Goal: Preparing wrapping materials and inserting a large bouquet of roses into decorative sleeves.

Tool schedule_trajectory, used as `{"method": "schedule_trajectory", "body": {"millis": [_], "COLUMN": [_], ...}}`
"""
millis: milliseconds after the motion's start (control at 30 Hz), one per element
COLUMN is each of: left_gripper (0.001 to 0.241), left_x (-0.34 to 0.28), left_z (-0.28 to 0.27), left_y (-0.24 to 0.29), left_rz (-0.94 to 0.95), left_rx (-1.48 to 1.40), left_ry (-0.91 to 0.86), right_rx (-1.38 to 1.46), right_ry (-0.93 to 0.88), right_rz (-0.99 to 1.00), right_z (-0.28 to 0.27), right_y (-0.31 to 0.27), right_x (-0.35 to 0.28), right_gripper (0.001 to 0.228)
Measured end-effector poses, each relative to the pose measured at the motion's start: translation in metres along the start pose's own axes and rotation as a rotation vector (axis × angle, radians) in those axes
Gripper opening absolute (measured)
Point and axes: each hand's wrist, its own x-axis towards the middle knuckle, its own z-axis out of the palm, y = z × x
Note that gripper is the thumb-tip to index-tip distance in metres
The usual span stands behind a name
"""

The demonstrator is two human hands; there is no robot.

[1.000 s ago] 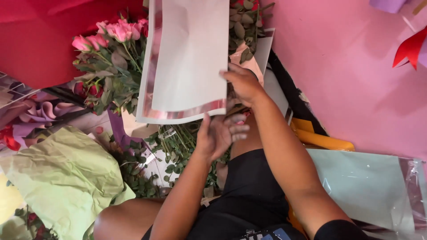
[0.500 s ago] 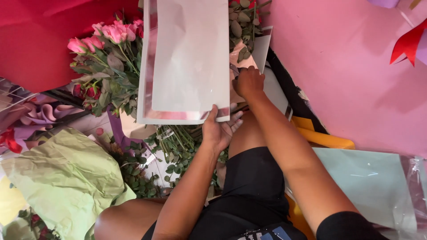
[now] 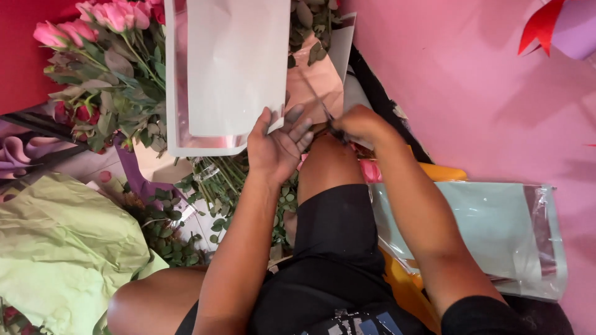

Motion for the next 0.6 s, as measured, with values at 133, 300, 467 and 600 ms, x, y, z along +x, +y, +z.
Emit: {"method": "schedule_trajectory", "body": {"millis": [133, 300, 467, 600], "left_gripper": [0.062, 0.058, 0.057, 0.056], "left_x": [-0.008, 0.006, 0.001, -0.003], "left_z": [0.029, 0.038, 0.056, 0.068], "left_y": [-0.005, -0.022, -0.028, -0.028], "left_rz": [-0.006, 0.022, 0.031, 0.065], "left_rx": [-0.007, 0.076, 0.017, -0.032], "left_ry": [-0.072, -0.199, -0.255, -0.252], "right_rx": [0.776, 1.261, 1.105, 1.096], "right_ry": [-0.171, -0.444, -0.731, -0.827], "right_rz": [-0.261, -0.725, -0.764, -0.736], "right_z": [0.008, 0.056, 0.042, 0.042], "right_y": [0.039, 0.078, 0.022, 0.009], "right_x": [-0.113, -0.187, -0.271, -0.275], "right_gripper": [0.04, 0.058, 0.075, 0.081]}}
